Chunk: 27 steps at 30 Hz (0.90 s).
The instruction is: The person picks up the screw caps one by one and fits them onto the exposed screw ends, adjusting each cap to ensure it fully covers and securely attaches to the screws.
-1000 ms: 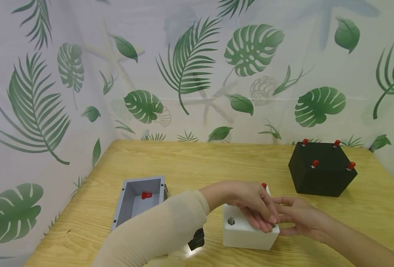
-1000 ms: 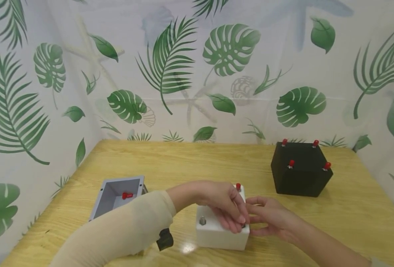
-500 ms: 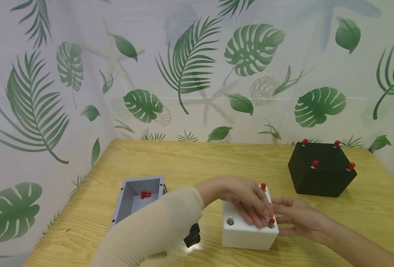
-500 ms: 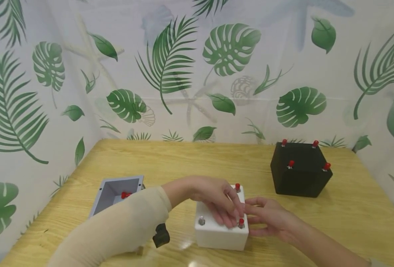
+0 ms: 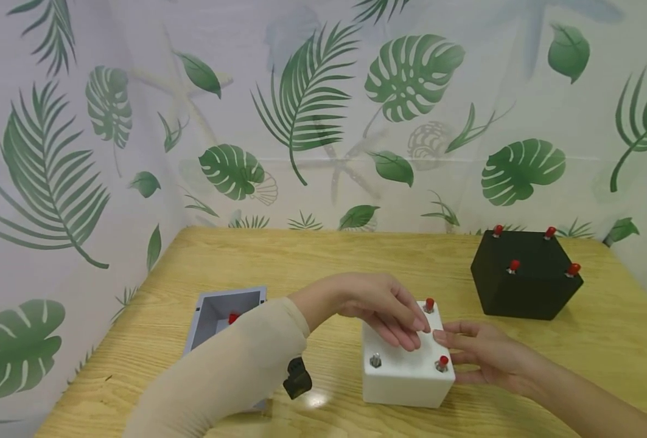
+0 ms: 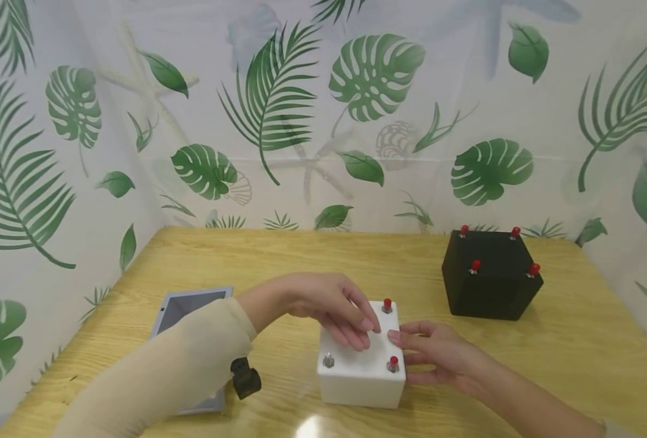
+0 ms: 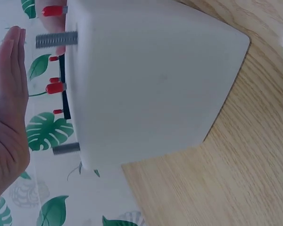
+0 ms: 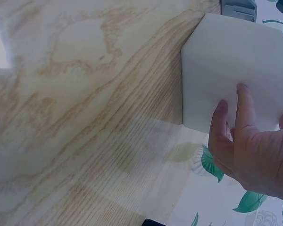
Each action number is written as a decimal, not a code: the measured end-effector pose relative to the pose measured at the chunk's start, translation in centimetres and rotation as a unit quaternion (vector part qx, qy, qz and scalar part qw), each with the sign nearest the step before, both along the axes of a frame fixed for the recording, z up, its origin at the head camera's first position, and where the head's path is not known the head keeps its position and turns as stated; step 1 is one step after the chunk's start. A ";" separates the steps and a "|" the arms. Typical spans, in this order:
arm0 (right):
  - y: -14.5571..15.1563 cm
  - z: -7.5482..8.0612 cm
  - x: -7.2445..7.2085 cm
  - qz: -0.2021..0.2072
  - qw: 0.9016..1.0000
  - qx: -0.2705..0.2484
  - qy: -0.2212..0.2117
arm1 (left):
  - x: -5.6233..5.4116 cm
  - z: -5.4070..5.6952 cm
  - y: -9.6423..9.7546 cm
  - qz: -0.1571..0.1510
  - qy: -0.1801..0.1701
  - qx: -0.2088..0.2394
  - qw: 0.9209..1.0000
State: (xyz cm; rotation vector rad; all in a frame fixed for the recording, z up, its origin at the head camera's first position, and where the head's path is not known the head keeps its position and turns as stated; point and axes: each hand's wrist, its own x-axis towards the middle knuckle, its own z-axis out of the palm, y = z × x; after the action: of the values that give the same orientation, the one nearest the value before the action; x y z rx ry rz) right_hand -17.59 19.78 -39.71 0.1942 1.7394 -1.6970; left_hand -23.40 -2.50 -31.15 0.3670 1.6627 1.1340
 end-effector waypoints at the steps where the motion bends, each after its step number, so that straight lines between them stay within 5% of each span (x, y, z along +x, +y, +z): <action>1: -0.1 0.0 0.0 -0.004 1.000 0.005 -0.002 | -0.1 0.1 -0.3 0.005 0.001 0.002 1.000; 16: -0.2 0.0 0.0 -0.019 0.999 0.028 -0.007 | -0.4 0.8 -4.6 0.052 0.037 0.047 0.997; 27: -0.1 0.0 -0.1 -0.003 1.000 0.012 -0.007 | -0.1 1.5 -7.0 0.059 0.055 0.025 0.996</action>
State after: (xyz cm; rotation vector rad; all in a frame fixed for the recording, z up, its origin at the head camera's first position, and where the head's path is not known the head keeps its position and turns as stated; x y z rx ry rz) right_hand -17.71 19.71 -39.71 0.2225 1.7511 -1.6749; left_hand -23.50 -9.50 -29.63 0.3738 1.7731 1.2642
